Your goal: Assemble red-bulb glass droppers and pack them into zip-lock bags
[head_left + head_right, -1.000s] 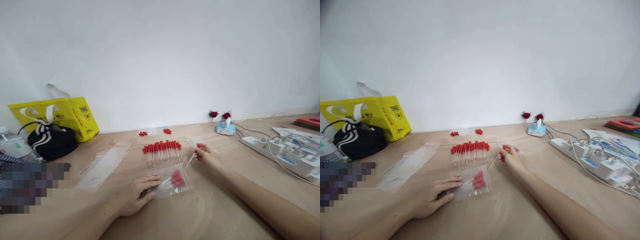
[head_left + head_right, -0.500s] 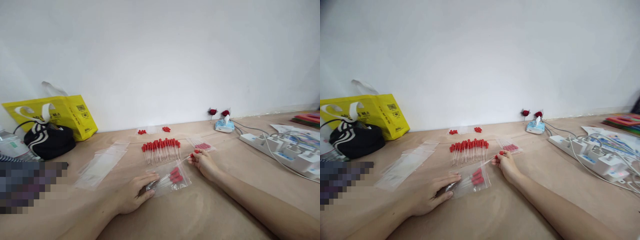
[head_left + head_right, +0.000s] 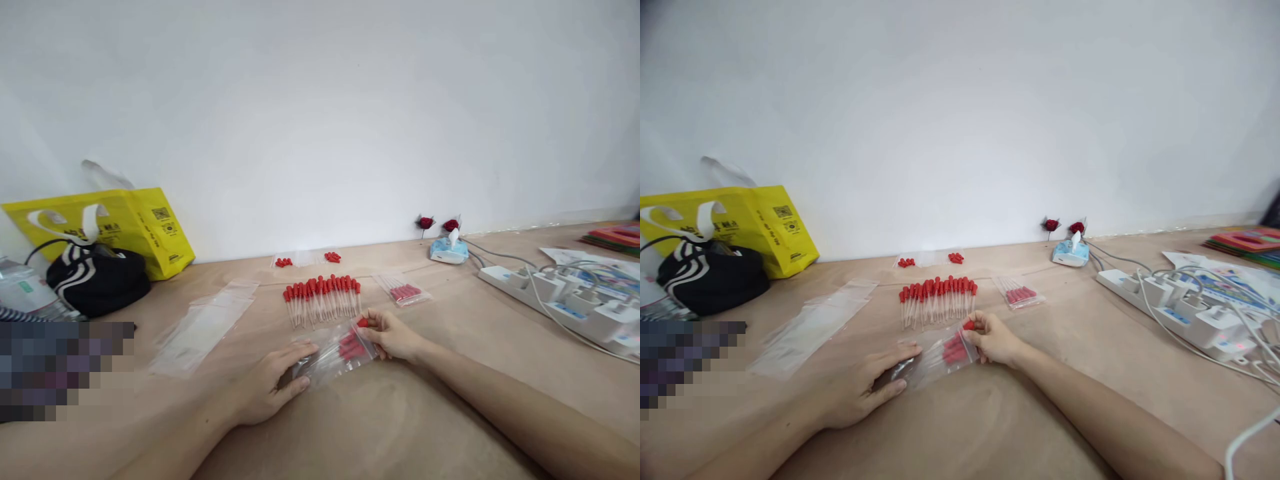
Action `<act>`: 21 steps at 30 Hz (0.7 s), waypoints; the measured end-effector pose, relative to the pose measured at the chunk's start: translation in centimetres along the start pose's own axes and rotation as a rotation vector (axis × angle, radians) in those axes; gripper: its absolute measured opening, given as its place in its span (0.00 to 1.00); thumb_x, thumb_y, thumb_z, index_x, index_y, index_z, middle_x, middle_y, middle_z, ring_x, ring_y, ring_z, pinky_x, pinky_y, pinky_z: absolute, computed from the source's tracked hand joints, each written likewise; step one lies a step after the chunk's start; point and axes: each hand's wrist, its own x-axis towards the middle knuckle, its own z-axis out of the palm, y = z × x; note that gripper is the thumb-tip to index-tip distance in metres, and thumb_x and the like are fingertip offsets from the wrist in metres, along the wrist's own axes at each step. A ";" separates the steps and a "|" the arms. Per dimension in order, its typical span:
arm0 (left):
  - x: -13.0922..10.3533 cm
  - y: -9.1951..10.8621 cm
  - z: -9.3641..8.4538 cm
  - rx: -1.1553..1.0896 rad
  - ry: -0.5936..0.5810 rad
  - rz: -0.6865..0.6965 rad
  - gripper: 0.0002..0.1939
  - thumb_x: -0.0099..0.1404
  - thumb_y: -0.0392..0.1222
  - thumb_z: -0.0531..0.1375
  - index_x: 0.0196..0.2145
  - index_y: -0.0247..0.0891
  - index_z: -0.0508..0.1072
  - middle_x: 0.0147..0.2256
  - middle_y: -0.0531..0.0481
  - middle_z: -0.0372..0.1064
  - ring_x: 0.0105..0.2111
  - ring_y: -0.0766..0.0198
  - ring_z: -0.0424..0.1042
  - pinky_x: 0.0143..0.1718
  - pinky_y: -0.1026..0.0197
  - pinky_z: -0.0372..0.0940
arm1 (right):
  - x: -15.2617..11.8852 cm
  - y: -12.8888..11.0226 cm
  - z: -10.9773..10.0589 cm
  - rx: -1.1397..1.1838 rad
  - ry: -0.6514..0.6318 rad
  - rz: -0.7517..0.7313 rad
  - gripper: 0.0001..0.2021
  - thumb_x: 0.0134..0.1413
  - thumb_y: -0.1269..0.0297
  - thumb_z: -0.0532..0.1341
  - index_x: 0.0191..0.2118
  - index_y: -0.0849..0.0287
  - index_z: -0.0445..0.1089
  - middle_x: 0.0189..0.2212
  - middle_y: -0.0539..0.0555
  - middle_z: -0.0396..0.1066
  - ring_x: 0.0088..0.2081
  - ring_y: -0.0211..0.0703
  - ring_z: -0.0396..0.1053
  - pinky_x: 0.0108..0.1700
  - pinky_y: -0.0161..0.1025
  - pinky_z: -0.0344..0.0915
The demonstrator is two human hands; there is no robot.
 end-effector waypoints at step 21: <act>0.0 0.7 -0.4 0.012 0.055 0.016 0.18 0.66 0.44 0.45 0.52 0.44 0.62 0.57 0.51 0.53 0.58 0.58 0.46 0.57 0.48 0.45 | 5.9 -1.7 -3.4 -0.371 0.506 0.031 0.06 0.40 0.73 0.60 0.28 0.60 0.61 0.17 0.45 0.61 0.16 0.30 0.58 0.16 0.27 0.55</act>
